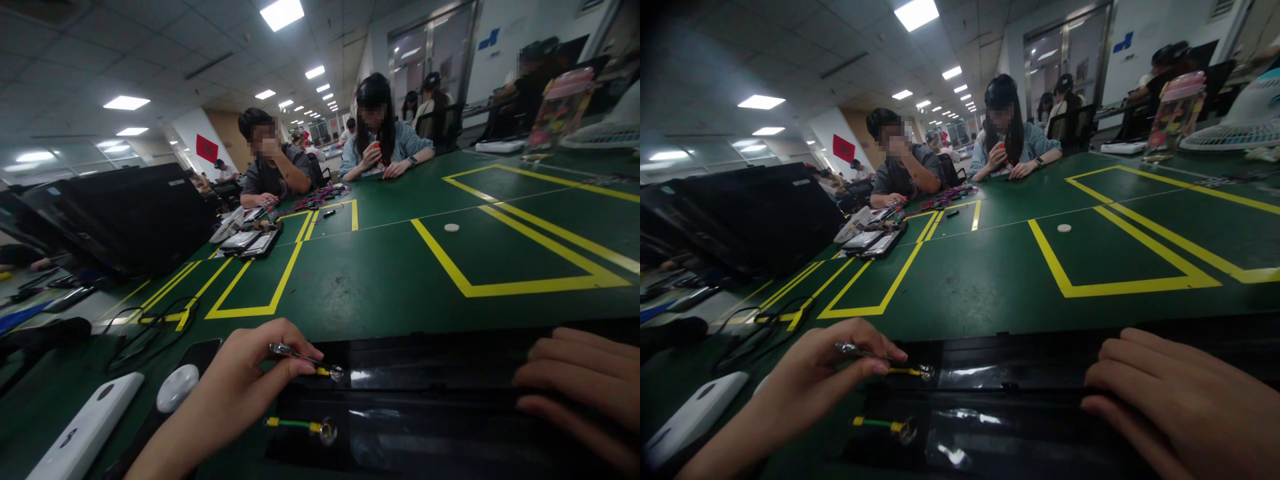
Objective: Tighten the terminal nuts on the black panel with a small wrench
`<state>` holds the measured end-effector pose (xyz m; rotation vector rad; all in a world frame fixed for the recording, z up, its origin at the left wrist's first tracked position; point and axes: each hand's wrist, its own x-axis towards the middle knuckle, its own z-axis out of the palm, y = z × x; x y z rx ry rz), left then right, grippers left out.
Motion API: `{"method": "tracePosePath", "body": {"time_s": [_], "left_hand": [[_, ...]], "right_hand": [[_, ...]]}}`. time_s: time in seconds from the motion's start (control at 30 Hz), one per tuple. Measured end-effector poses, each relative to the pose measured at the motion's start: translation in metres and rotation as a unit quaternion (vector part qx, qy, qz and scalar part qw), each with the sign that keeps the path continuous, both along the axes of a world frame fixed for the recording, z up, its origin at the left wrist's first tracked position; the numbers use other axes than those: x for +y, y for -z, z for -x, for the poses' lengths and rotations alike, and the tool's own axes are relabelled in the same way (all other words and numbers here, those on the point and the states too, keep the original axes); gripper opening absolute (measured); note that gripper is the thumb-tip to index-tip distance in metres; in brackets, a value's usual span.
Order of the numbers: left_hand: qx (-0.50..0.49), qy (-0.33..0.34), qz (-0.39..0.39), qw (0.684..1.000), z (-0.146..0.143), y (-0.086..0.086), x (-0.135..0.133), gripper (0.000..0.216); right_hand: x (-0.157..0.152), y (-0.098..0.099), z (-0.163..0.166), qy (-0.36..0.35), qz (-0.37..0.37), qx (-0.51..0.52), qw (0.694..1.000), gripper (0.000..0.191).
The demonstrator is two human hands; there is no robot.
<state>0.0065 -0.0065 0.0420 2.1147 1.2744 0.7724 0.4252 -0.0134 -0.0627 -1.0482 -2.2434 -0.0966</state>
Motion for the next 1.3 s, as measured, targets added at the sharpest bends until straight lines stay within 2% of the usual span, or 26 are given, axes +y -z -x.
{"method": "tracePosePath", "body": {"time_s": [0.4, 0.57, 0.83, 1.03, 1.17, 1.3], "left_hand": [[0.019, 0.018, 0.016, 1.000, 0.000, 0.000, 0.004, 0.014], [0.010, 0.037, 0.027, 0.999, 0.003, 0.000, 0.008, 0.014], [-0.025, 0.048, 0.071, 0.996, 0.001, -0.004, 0.014, 0.013], [-0.074, 0.049, 0.087, 0.992, 0.002, -0.004, 0.016, 0.016], [-0.138, -0.001, 0.075, 0.988, 0.006, -0.007, 0.011, 0.015], [-0.086, -0.096, 0.002, 0.992, 0.001, -0.011, -0.002, 0.010]], "right_hand": [[-0.003, -0.007, -0.013, -0.009, -0.013, -0.145, 0.989, 0.018], [-0.004, -0.009, -0.013, -0.008, 0.004, -0.112, 0.994, 0.016], [0.001, -0.002, -0.010, 0.003, 0.015, -0.035, 0.999, 0.031], [0.000, -0.007, -0.011, -0.017, 0.008, -0.095, 0.995, 0.020], [-0.001, -0.009, -0.011, -0.022, 0.003, -0.125, 0.992, 0.018], [-0.003, -0.005, -0.013, -0.019, -0.008, -0.144, 0.989, 0.018]]}}
